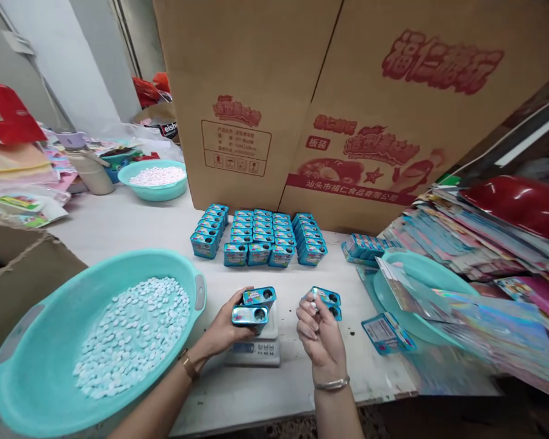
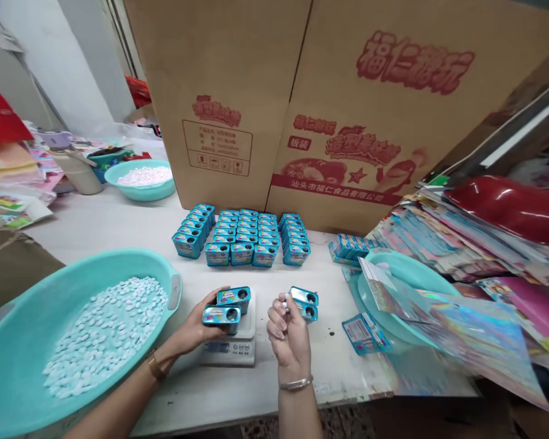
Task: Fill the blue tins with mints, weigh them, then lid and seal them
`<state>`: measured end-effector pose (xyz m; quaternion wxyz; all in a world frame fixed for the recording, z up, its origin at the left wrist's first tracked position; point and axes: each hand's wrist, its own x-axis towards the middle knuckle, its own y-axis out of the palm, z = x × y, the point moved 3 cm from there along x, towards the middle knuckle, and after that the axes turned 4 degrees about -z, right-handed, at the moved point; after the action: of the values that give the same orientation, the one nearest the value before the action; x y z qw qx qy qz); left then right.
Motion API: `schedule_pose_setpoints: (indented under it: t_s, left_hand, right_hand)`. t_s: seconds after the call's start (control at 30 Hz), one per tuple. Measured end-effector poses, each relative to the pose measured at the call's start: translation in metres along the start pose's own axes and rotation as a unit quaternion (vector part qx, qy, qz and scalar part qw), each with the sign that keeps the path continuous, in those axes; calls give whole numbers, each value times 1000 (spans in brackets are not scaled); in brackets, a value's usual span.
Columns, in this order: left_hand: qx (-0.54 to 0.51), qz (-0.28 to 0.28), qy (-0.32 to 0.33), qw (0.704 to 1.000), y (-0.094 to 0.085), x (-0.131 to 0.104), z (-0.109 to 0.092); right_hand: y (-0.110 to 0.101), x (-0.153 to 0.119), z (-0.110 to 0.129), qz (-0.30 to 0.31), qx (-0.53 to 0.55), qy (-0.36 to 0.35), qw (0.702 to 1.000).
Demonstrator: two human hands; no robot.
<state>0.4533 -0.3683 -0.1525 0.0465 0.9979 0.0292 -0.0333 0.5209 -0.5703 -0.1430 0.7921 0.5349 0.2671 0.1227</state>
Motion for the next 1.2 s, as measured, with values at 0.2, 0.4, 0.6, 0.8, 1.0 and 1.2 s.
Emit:
schedule_pose_setpoints:
  t_s: [0.2,0.4,0.6,0.8,1.0,1.2]
  left_hand:
    - [118,-59,21,991,-23,-46,-1]
    - [172,-182,-29,968,-41,-121,37]
    - [175,-329,-84,924,-52,-142,73]
    - [272,-348,-84,893,-52,-163,85]
    - [491,-213,131,835,-70,-233,58]
    - [497,-211,240,807,-59,-195,-30]
  right_hand:
    - [-4,-3,11,-7,4,-3,1000]
    - [-10,-13,11,-42,20,0,999]
    - [-8,-9,-1,-44,7,12,999]
    - [0,-2,-3,-41,-6,21,999]
    - [9,6,4,-45,-10,-16,999]
    - [22,20,3,-35,-40,-43,998]
